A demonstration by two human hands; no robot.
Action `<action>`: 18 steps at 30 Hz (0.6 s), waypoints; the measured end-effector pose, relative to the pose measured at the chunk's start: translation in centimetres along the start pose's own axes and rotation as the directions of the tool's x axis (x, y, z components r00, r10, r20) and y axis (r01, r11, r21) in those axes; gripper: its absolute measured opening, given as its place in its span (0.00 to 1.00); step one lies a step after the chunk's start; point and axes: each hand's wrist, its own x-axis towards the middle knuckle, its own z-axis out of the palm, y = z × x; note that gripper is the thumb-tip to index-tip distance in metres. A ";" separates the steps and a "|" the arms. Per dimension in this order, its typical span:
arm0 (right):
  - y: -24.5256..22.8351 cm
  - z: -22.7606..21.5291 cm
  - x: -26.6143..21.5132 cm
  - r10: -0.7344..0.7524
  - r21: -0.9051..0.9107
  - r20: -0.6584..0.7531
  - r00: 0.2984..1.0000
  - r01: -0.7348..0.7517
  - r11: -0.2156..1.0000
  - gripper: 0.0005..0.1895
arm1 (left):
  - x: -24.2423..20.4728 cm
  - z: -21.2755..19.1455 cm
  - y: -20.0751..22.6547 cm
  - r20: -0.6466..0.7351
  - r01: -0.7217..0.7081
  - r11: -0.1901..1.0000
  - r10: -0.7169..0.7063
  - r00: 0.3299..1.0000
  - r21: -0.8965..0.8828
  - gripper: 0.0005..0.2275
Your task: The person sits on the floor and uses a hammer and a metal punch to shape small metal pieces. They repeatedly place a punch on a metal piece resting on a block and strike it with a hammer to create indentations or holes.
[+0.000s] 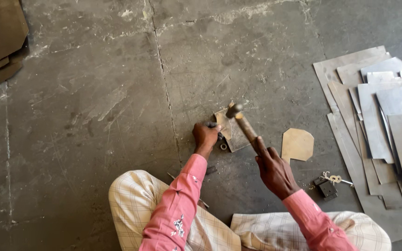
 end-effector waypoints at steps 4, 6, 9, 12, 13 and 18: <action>-0.1 -0.2 -2.0 -0.036 -0.032 -0.003 0.999 0.036 0.999 0.37 | -1.5 0.4 -1.6 -0.015 0.054 0.999 -0.054 0.998 0.003 0.10; 0.1 -0.6 -1.4 -0.044 -0.016 0.032 0.999 0.044 0.999 0.37 | -0.5 0.9 -1.0 -0.024 0.050 0.999 -0.050 0.998 0.012 0.10; -0.1 -0.4 -2.0 -0.063 0.041 -0.060 0.996 0.065 0.997 0.37 | 0.5 1.4 -1.8 -0.012 0.079 0.992 -0.081 0.997 -0.102 0.09; -0.7 -0.3 -4.4 0.060 -0.108 0.162 0.985 -0.043 0.993 0.36 | -0.7 1.8 -4.4 -0.096 -0.034 0.998 0.039 0.995 0.052 0.11; -0.4 -0.5 -3.9 0.036 -0.075 0.129 0.991 -0.026 0.997 0.37 | 0.2 2.1 -3.9 -0.104 -0.048 0.998 0.051 0.993 0.036 0.11; 0.2 0.1 -5.1 -0.070 0.005 -0.031 0.997 0.070 0.998 0.37 | 0.8 2.5 -5.0 -0.091 -0.040 0.999 0.044 0.995 0.036 0.11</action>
